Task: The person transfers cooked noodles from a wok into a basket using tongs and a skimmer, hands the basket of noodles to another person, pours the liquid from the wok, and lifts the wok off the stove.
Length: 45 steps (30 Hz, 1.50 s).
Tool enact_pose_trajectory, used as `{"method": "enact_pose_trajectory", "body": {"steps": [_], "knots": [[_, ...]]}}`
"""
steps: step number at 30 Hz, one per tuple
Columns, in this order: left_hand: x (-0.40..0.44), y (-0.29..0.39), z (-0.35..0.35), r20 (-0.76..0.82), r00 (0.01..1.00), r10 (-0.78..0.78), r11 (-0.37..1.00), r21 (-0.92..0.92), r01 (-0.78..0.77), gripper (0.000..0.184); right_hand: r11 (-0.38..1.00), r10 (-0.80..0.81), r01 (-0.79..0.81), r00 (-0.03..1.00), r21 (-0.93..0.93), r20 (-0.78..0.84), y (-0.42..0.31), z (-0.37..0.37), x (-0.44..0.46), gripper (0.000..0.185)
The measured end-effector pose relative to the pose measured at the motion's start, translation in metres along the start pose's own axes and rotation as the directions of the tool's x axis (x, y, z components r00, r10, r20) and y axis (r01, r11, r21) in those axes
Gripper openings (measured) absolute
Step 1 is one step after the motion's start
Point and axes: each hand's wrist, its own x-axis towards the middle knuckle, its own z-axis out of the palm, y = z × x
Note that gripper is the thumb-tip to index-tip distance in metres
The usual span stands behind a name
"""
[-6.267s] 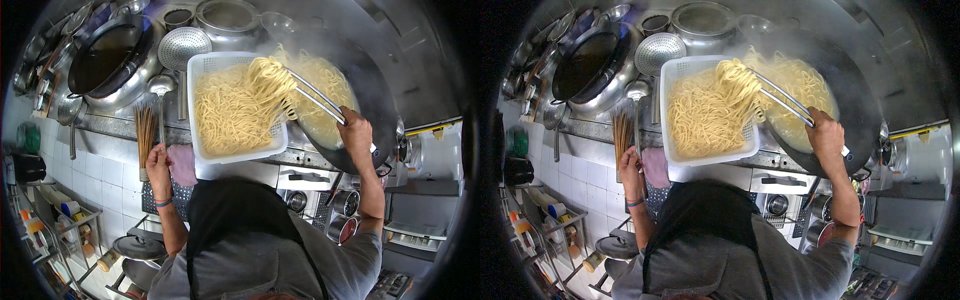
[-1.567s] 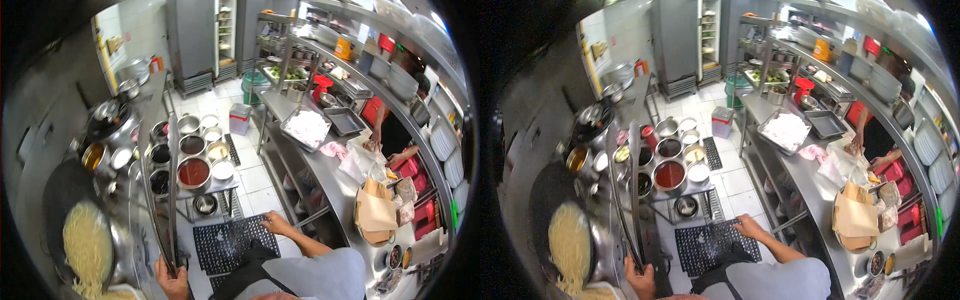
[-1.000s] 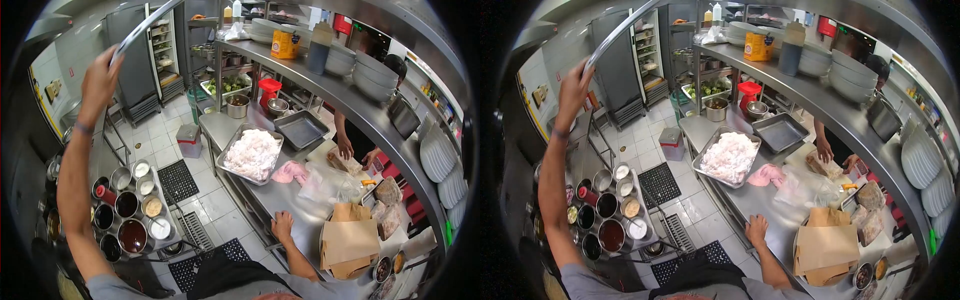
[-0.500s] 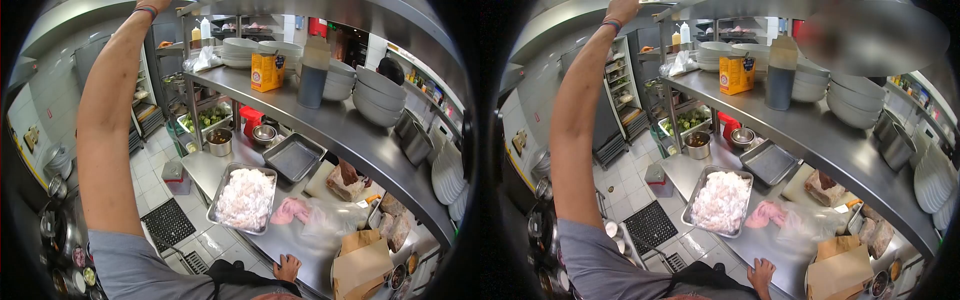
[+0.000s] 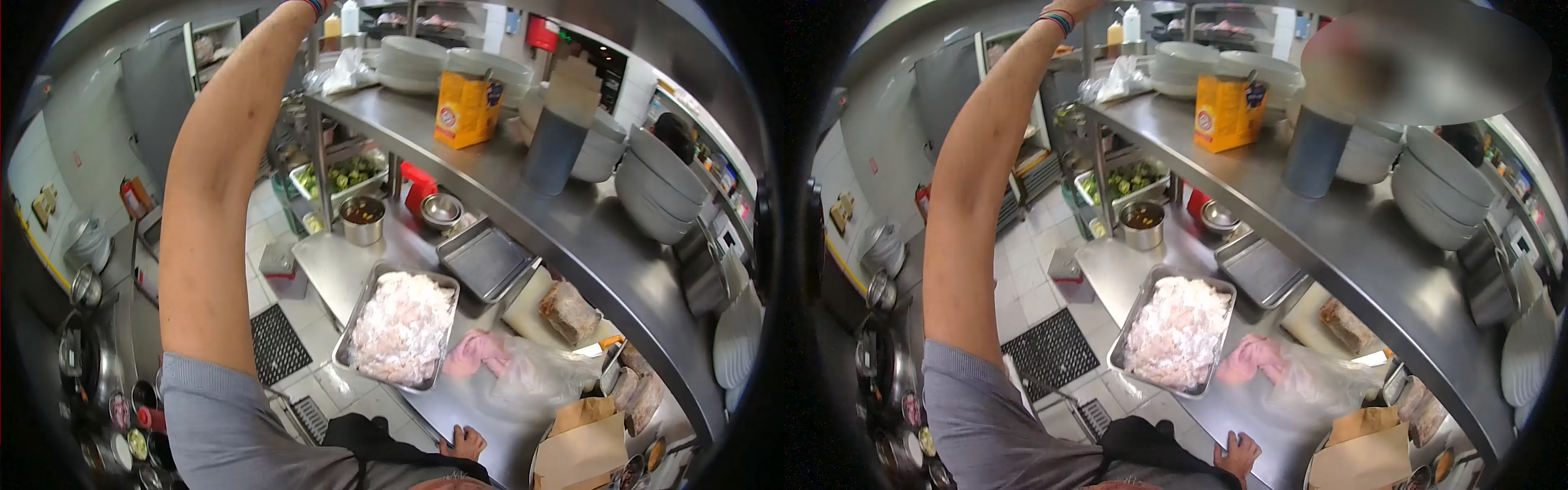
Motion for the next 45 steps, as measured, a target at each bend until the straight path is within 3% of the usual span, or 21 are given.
{"method": "enact_pose_trajectory", "body": {"steps": [5, 6, 9, 10, 11, 12, 14, 16, 22, 25, 28, 33, 34, 36, 38, 39, 40, 41, 42, 43, 45], "knots": [[-0.074, 0.075, -0.130, 0.190, 0.966, -0.172, 0.913, -0.336, 0.229, 0.053, 0.994, -0.100, 0.100, 0.995, 0.040, 0.007, 0.004, -0.005, -0.004, 0.055], [-0.114, 0.095, -0.161, 0.297, 0.949, -0.104, 0.943, -0.273, 0.189, 0.028, 0.989, -0.136, 0.136, 0.991, 0.053, 0.004, 0.004, -0.007, -0.005, 0.055], [-0.184, 0.168, -0.298, 0.371, 0.895, -0.249, 0.728, -0.538, 0.425, 0.041, 0.973, -0.232, 0.232, 0.971, 0.016, 0.052, 0.011, -0.001, -0.013, 0.060], [-0.206, 0.195, -0.354, 0.625, 0.701, -0.342, 0.371, -0.596, 0.712, 0.044, 0.961, -0.276, 0.274, 0.957, 0.035, 0.085, 0.010, -0.005, -0.012, 0.062], [-0.234, 0.214, -0.403, 0.678, 0.664, -0.315, 0.470, -0.496, 0.730, 0.043, 0.951, -0.309, 0.309, 0.946, 0.019, 0.094, 0.011, -0.009, -0.013, 0.062], [-0.254, 0.238, -0.456, 0.833, 0.414, -0.368, 0.273, -0.329, 0.904, 0.040, 0.939, -0.343, 0.344, 0.934, 0.005, 0.097, 0.012, -0.010, -0.014, 0.061], [-0.286, 0.282, -0.558, 0.927, 0.007, -0.374, 0.100, 0.034, 0.994, 0.038, 0.945, -0.321, 0.325, 0.943, -0.028, 0.090, 0.020, -0.003, -0.017, 0.057], [-0.325, 0.330, -0.651, 0.860, -0.184, -0.476, -0.058, 0.178, 0.982, 0.037, 0.938, -0.338, 0.342, 0.939, -0.058, 0.058, 0.022, -0.001, -0.019, 0.054], [-0.283, 0.367, -0.870, 0.673, -0.590, -0.447, -0.065, 0.633, 0.771, 0.035, 0.934, -0.292, 0.305, 0.952, -0.186, 0.095, 0.024, 0.011, -0.017, 0.058], [-0.270, 0.374, -0.945, 0.467, -0.527, -0.711, -0.023, 0.733, 0.680, 0.033, 0.931, -0.227, 0.251, 0.967, -0.264, 0.119, 0.018, 0.018, -0.010, 0.066], [-0.253, 0.381, -0.998, 0.303, -0.481, -0.822, -0.078, 0.778, 0.623, 0.034, 0.950, -0.209, 0.233, 0.969, -0.207, 0.130, -0.003, 0.015, -0.011, 0.067], [-0.226, 0.407, -1.087, 0.128, -0.446, -0.886, -0.218, 0.734, 0.643, 0.030, 0.794, -0.588, 0.607, 0.784, -0.045, 0.202, -0.095, 0.021, -0.059, 0.059], [-0.216, 0.414, -1.115, 0.066, -0.433, -0.899, -0.248, 0.739, 0.627, 0.028, 0.737, -0.668, 0.674, 0.715, 0.049, 0.206, -0.113, 0.038, -0.075, 0.056], [-0.200, 0.429, -1.187, -0.250, -0.191, -0.949, -0.314, 0.790, 0.526, 0.024, 0.479, -0.878, 0.844, 0.464, 0.242, 0.119, -0.153, 0.068, -0.119, 0.052], [-0.155, 0.441, -1.266, -0.658, -0.013, -0.753, -0.600, 0.678, 0.425, 0.019, 0.303, -0.949, 0.865, 0.237, 0.401, 0.206, -0.208, 0.034, -0.201, 0.046], [-0.144, 0.456, -1.313, -0.708, 0.222, -0.671, -0.607, 0.696, 0.385, 0.014, 0.265, -0.963, 0.775, 0.185, 0.574, 0.195, -0.226, 0.039, -0.242, 0.042], [-0.124, 0.472, -1.359, -0.741, 0.345, -0.576, -0.678, 0.669, 0.304, 0.013, 0.211, -0.973, 0.673, 0.074, 0.709, 0.220, -0.243, 0.039, -0.282, 0.040], [-0.102, 0.485, -1.398, -0.721, 0.464, -0.514, -0.789, 0.610, 0.073, 0.011, 0.104, -0.983, 0.627, -0.054, 0.772, 0.176, -0.256, 0.033, -0.325, 0.038], [-0.102, 0.516, -1.442, -0.740, 0.535, -0.409, -0.881, 0.472, -0.021, 0.019, 0.200, -0.956, 0.466, -0.099, 0.862, 0.276, -0.267, 0.010, -0.373, 0.038], [-0.099, 0.538, -1.473, -0.801, 0.539, -0.260, -0.963, 0.252, -0.090, 0.029, -0.011, -0.949, 0.508, -0.278, 0.861, 0.152, -0.276, -0.001, -0.406, 0.036], [-0.112, 0.585, -1.518, -0.908, 0.418, -0.018, -0.991, 0.073, 0.116, 0.043, -0.175, -0.884, 0.412, -0.465, 0.894, 0.041, -0.289, -0.047, -0.466, 0.031]]}}
